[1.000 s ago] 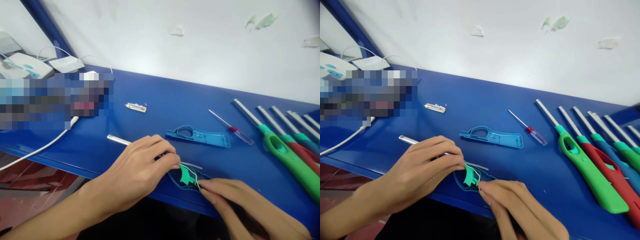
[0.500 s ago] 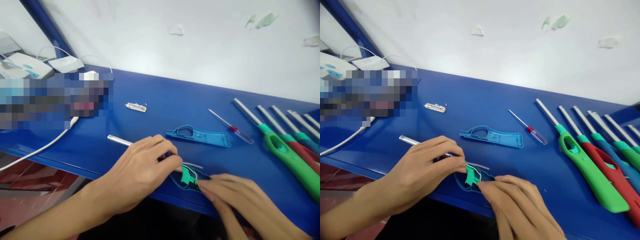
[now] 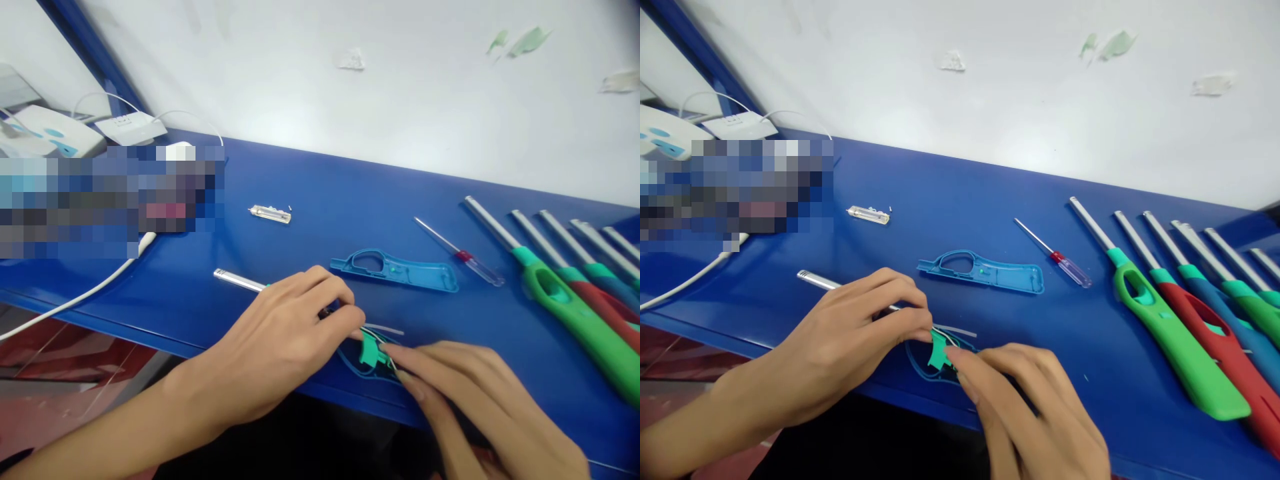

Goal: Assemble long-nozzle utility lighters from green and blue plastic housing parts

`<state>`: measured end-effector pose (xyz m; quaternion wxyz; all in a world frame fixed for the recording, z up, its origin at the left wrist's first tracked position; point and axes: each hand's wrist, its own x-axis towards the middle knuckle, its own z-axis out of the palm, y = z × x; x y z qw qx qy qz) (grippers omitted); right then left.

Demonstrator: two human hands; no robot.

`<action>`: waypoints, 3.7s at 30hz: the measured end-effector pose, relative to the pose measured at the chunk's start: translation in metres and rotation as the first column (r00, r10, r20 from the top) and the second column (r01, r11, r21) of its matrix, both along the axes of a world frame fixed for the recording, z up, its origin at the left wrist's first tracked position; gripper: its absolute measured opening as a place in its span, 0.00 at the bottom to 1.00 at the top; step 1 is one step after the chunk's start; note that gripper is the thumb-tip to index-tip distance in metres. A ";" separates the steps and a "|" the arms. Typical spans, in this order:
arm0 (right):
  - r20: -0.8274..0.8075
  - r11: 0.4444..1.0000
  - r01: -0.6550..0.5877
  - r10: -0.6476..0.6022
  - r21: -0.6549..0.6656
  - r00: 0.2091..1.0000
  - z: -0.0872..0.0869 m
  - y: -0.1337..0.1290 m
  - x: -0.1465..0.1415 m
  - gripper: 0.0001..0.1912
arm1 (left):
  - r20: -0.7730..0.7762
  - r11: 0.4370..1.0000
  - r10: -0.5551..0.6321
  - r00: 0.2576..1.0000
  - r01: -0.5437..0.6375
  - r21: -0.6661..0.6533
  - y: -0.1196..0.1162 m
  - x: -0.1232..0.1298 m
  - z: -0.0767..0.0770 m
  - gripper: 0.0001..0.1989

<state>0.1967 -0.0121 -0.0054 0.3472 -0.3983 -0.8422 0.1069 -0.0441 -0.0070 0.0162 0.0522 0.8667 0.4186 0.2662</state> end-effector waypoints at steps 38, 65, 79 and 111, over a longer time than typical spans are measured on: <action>0.047 0.994 0.108 -0.107 -0.009 0.993 -0.001 -0.008 -0.008 0.16 | 0.025 0.993 -0.039 0.999 0.042 -0.113 -0.002 0.000 0.007 0.08; 0.164 0.999 -0.016 0.007 0.052 0.986 0.001 0.002 0.002 0.11 | 0.075 0.998 -0.023 0.997 0.027 -0.058 -0.003 0.007 0.001 0.10; -0.179 0.995 0.007 -0.024 -0.095 0.984 0.010 -0.005 -0.007 0.11 | 0.062 1.000 0.005 0.998 -0.004 -0.024 -0.004 0.008 -0.001 0.11; -0.283 0.990 0.067 -0.101 -0.126 0.954 0.006 -0.009 -0.010 0.11 | -0.064 0.997 0.016 0.998 -0.021 -0.078 -0.005 0.008 -0.004 0.13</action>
